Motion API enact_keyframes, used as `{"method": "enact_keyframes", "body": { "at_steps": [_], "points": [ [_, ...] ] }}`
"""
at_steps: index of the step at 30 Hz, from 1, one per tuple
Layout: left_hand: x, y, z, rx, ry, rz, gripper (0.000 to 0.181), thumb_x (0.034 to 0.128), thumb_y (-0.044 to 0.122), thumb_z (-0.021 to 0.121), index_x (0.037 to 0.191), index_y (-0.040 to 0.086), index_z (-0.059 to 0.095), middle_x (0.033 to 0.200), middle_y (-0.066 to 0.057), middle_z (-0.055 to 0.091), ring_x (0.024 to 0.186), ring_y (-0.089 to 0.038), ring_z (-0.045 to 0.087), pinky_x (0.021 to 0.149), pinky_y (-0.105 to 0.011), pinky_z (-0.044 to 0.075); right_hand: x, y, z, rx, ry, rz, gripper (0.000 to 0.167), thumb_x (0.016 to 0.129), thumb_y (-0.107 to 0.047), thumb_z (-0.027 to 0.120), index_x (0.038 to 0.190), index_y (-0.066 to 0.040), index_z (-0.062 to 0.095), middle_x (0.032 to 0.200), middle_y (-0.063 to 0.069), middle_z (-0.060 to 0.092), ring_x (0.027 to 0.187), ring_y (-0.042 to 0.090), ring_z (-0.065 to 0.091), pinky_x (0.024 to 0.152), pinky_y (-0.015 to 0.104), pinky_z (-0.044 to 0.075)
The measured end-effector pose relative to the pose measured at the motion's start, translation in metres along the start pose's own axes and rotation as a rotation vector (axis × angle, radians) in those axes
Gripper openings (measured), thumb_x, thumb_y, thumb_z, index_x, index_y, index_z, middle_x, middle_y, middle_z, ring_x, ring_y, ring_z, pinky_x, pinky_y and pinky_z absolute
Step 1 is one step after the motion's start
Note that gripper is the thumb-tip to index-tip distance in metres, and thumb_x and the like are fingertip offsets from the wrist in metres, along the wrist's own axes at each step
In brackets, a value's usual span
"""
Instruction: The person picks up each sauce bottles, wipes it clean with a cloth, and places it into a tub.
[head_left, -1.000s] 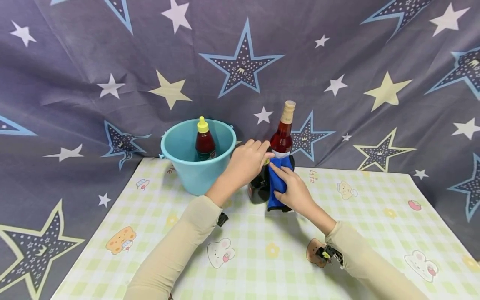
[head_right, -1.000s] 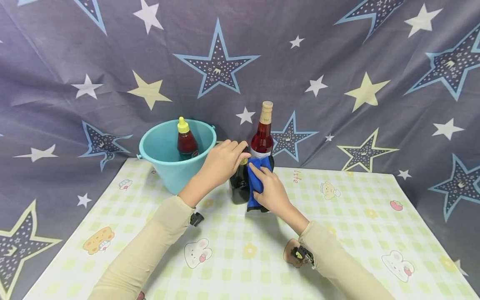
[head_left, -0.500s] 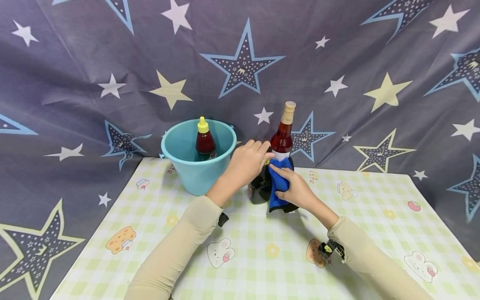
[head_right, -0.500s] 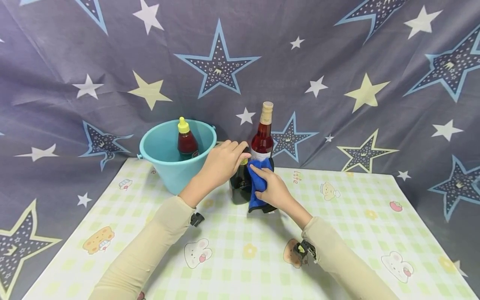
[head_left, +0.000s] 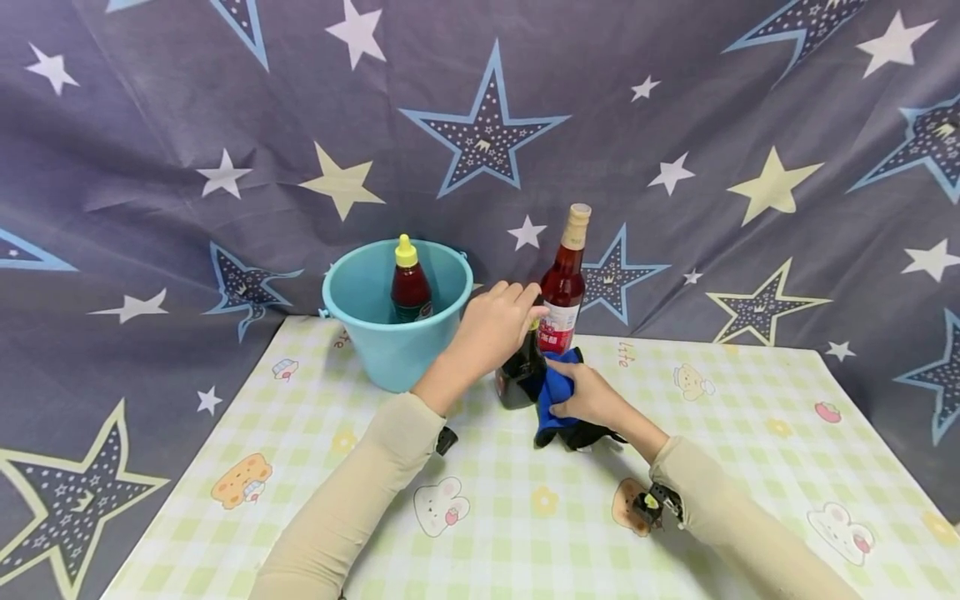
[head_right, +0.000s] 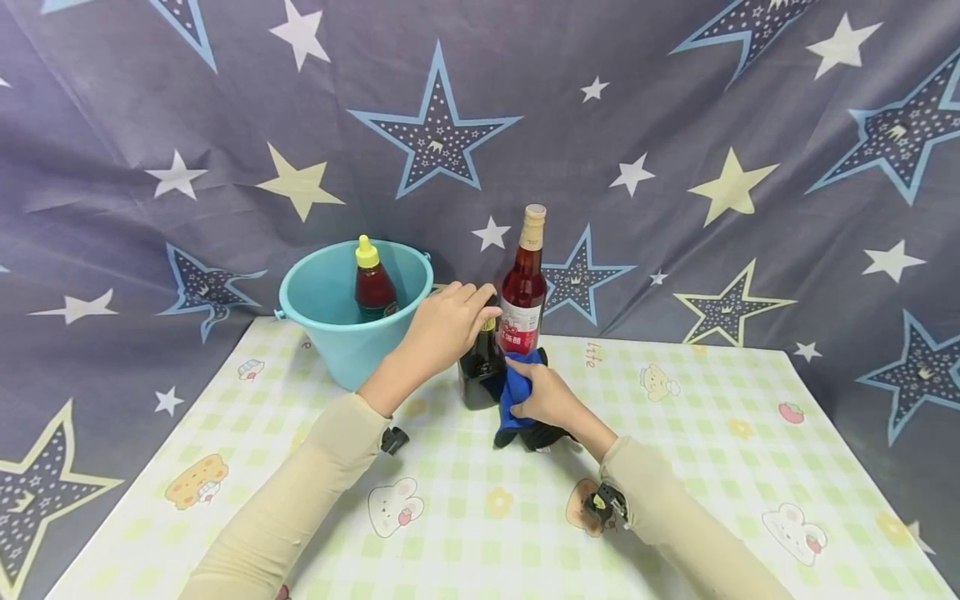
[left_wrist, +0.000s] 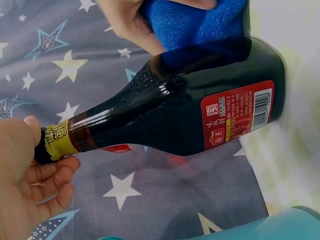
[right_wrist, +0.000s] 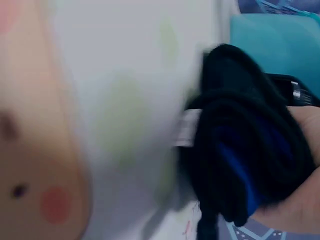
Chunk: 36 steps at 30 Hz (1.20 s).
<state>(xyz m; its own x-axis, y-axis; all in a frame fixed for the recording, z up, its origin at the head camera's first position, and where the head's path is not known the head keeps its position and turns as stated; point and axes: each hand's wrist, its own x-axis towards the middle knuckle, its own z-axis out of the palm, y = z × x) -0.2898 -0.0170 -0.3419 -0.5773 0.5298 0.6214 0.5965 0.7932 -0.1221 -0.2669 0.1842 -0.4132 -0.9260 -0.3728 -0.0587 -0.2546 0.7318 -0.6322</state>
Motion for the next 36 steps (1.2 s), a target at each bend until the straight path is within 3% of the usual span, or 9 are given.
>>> {"method": "enact_keyframes", "body": {
  "at_steps": [7, 12, 15, 19, 25, 31, 36],
  "points": [
    [0.0, 0.002, -0.001, -0.024, -0.022, -0.027, 0.037, 0.1035, 0.038, 0.057, 0.121, 0.008, 0.066, 0.099, -0.007, 0.072, 0.089, -0.023, 0.066, 0.075, -0.031, 0.059, 0.0, -0.002, 0.001, 0.014, -0.027, 0.048, 0.081, 0.081, -0.004, 0.082, 0.152, 0.001, 0.043, 0.151, 0.03, 0.047, 0.141, 0.045, 0.044, 0.109, 0.056, 0.044],
    [0.001, 0.004, -0.001, -0.064, -0.067, -0.098, 0.039, 0.1067, 0.04, 0.05, 0.131, 0.013, 0.064, 0.111, -0.005, 0.072, 0.098, -0.023, 0.066, 0.08, -0.033, 0.059, 0.0, -0.002, -0.002, 0.02, -0.04, 0.067, 0.082, 0.083, -0.006, 0.081, 0.154, -0.002, 0.041, 0.153, 0.029, 0.044, 0.141, 0.044, 0.045, 0.111, 0.057, 0.042],
    [0.0, 0.006, 0.001, -0.075, -0.076, -0.151, 0.041, 0.1078, 0.043, 0.046, 0.133, 0.016, 0.064, 0.113, -0.004, 0.071, 0.097, -0.022, 0.065, 0.078, -0.035, 0.059, 0.001, -0.001, -0.004, 0.044, -0.042, 0.081, 0.082, 0.083, -0.006, 0.081, 0.155, -0.006, 0.041, 0.151, 0.03, 0.047, 0.132, 0.042, 0.052, 0.106, 0.054, 0.047],
    [-0.001, 0.008, 0.003, -0.054, -0.022, -0.171, 0.04, 0.1069, 0.043, 0.049, 0.128, 0.015, 0.067, 0.108, -0.004, 0.071, 0.092, -0.022, 0.065, 0.073, -0.034, 0.058, 0.0, 0.0, -0.011, 0.075, -0.02, 0.064, 0.081, 0.082, -0.004, 0.08, 0.154, -0.011, 0.044, 0.148, 0.03, 0.049, 0.115, 0.037, 0.056, 0.093, 0.045, 0.051],
    [0.0, 0.009, 0.004, 0.019, 0.062, -0.137, 0.037, 0.1047, 0.042, 0.054, 0.122, 0.013, 0.068, 0.104, -0.005, 0.071, 0.088, -0.021, 0.066, 0.069, -0.032, 0.057, -0.009, -0.009, -0.042, 0.147, 0.034, -0.029, 0.079, 0.083, -0.002, 0.079, 0.154, -0.016, 0.046, 0.154, 0.029, 0.042, 0.115, 0.039, 0.055, 0.089, 0.042, 0.05],
    [0.002, 0.009, -0.001, 0.06, 0.031, -0.093, 0.039, 0.1066, 0.043, 0.05, 0.12, 0.011, 0.067, 0.105, -0.005, 0.071, 0.09, -0.021, 0.065, 0.07, -0.031, 0.058, -0.017, -0.028, -0.077, 0.149, 0.11, -0.159, 0.076, 0.086, -0.007, 0.08, 0.153, -0.021, 0.048, 0.152, 0.028, 0.045, 0.119, 0.045, 0.057, 0.092, 0.053, 0.053],
    [0.002, 0.007, 0.0, 0.006, 0.021, -0.079, 0.035, 0.1073, 0.039, 0.05, 0.118, 0.009, 0.064, 0.103, -0.004, 0.069, 0.09, -0.019, 0.064, 0.072, -0.029, 0.057, -0.016, -0.041, -0.091, 0.133, 0.163, -0.242, 0.072, 0.087, -0.006, 0.078, 0.152, -0.02, 0.05, 0.151, 0.027, 0.047, 0.12, 0.046, 0.057, 0.093, 0.058, 0.052]
  ]
}}
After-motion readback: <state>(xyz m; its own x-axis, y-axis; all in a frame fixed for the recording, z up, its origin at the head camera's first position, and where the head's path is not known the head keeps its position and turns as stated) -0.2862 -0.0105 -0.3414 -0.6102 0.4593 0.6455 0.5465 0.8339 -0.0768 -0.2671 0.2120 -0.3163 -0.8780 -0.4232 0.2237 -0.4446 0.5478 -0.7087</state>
